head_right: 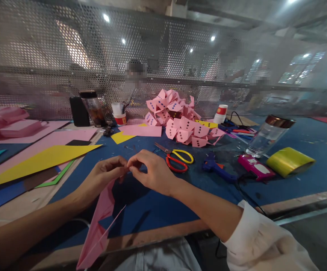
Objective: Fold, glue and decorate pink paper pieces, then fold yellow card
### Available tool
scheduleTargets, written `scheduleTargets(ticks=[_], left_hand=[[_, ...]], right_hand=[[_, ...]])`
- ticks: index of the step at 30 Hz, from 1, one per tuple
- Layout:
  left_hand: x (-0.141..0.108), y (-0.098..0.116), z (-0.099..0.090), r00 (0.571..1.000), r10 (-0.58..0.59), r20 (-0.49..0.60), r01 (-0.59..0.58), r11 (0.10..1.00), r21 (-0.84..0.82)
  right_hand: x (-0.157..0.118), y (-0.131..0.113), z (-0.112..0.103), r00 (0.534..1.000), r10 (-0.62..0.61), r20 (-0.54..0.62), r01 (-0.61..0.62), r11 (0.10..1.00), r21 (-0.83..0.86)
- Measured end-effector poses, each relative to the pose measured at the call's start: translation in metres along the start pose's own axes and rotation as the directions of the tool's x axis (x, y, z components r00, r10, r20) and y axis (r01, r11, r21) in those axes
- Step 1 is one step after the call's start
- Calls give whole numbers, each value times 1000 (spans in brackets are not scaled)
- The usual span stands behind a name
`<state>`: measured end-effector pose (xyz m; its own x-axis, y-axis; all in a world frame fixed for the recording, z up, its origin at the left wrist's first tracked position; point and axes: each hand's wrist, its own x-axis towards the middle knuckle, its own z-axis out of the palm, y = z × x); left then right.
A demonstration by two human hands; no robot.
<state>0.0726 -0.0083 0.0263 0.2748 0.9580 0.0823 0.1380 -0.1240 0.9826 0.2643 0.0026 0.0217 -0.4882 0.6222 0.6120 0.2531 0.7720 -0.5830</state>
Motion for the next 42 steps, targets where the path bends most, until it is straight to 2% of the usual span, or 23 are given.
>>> scheduleTargets(ticks=[10,19,25,32,42], left_hand=[[-1,1,0,1000,-2,5,2,998,-57],[1,0,-1,1000,-1,5,1,997,-80],[1,0,-1,1000,5,10,-5,998,-69],[-2,2,-1,999,47,13,-48,997,58],[-3,0,-2,997,71,-6,-70,992,104]], right_hand=[[-1,0,-3,994,-106,21,108,975,-196],[-1,-2,-4,993,-109,34,114,968,-225],[-1,-6,-6,999,-29,33,33,991,-133],[1,-2,-2,996,91,1,-90,994,60],[1,2,1,985,173,0,-172,979,106]])
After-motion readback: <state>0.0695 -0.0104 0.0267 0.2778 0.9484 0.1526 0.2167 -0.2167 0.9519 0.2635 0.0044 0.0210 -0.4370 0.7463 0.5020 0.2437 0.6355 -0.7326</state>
